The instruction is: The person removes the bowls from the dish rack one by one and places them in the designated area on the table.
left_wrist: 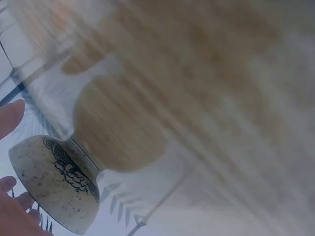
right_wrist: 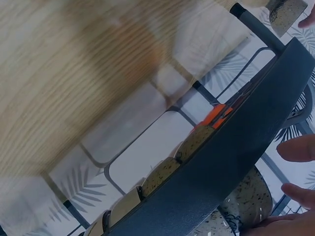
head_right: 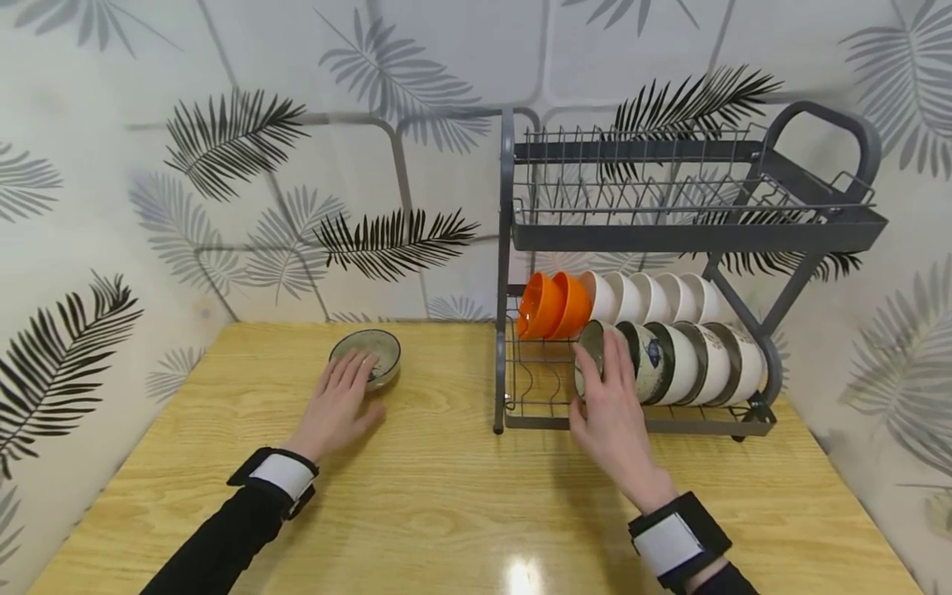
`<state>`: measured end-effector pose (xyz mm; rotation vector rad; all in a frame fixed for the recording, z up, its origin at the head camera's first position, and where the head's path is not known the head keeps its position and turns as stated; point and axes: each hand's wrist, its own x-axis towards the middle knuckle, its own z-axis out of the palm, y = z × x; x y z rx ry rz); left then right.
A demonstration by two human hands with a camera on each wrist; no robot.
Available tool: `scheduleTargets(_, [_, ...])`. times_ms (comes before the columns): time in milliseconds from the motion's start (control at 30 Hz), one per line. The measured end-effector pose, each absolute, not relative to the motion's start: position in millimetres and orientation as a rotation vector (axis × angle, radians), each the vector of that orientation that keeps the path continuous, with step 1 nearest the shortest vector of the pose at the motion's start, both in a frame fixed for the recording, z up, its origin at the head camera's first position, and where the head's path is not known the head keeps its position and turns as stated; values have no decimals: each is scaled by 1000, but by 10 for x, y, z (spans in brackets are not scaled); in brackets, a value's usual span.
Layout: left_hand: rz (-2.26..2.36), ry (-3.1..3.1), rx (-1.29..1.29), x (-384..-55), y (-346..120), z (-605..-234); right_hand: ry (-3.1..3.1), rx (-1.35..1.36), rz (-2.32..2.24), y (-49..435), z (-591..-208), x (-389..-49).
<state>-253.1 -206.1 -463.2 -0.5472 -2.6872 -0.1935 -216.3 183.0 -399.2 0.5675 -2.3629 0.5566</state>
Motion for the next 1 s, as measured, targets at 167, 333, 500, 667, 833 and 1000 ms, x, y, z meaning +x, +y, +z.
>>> scheduleTargets(167, [-214, -2679, -570, -2439, -2025, -4608, -2383, 558, 509, 1836, -3975, -2203])
scheduleTargets(333, [-206, -2660, -587, -2363, -1990, -4598, -2368, 568, 458, 1838, -3954, -2247])
scheduleTargets(500, [-211, -2651, -614, -2305, -1970, -4597, -2354, 586, 381, 1836, -3929, -2314])
scheduleTargets(667, [-226, -2643, -632, -2273, -1945, -4598, -2347, 590, 333, 1828, -3921, -2396])
scheduleTargets(833, [-229, -2647, -628, -2248, -1934, -4613, -2354, 581, 305, 1813, -3907, -2467])
scheduleTargets(1000, [-239, -2639, -639, -2228, -1922, -4625, -2378, 554, 255, 1804, -3908, -2532])
